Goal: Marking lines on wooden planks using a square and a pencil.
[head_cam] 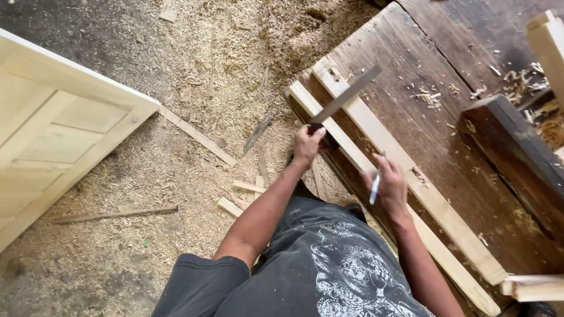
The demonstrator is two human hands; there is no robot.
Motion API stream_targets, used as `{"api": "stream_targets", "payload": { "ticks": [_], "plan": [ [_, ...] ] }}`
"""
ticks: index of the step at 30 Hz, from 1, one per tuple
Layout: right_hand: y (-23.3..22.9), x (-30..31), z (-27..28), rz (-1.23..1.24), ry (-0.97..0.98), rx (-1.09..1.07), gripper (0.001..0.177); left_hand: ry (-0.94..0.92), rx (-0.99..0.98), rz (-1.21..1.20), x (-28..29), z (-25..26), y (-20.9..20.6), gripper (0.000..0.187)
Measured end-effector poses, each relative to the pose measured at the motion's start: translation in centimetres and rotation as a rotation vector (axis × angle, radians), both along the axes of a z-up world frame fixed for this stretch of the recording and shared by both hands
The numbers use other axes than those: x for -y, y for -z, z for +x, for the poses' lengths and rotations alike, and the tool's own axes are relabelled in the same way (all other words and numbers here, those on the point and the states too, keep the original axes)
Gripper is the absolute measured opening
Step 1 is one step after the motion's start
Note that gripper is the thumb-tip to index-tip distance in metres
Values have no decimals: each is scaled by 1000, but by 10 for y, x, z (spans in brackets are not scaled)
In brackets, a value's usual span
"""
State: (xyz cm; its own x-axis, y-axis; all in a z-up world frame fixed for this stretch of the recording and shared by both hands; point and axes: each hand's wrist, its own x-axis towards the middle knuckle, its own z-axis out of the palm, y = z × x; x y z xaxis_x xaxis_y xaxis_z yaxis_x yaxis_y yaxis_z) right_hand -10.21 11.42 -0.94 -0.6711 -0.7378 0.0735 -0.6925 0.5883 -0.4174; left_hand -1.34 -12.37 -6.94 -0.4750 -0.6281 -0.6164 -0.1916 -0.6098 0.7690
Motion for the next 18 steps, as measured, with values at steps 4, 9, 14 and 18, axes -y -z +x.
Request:
{"api": "stream_targets", "payload": {
  "ticks": [4,9,14,18],
  "plan": [
    [5,76,-7,-2,-96,152,53,140,-48,-62,3,0,14,20],
    [16,99,-8,74,-27,268,50,169,-117,-102,2,1,24,22],
    [17,95,-4,6,0,282,53,36,-188,41,4,-1,14,26],
    [23,95,-9,65,13,283,55,135,-106,-65,13,2,8,25]
  ]
}}
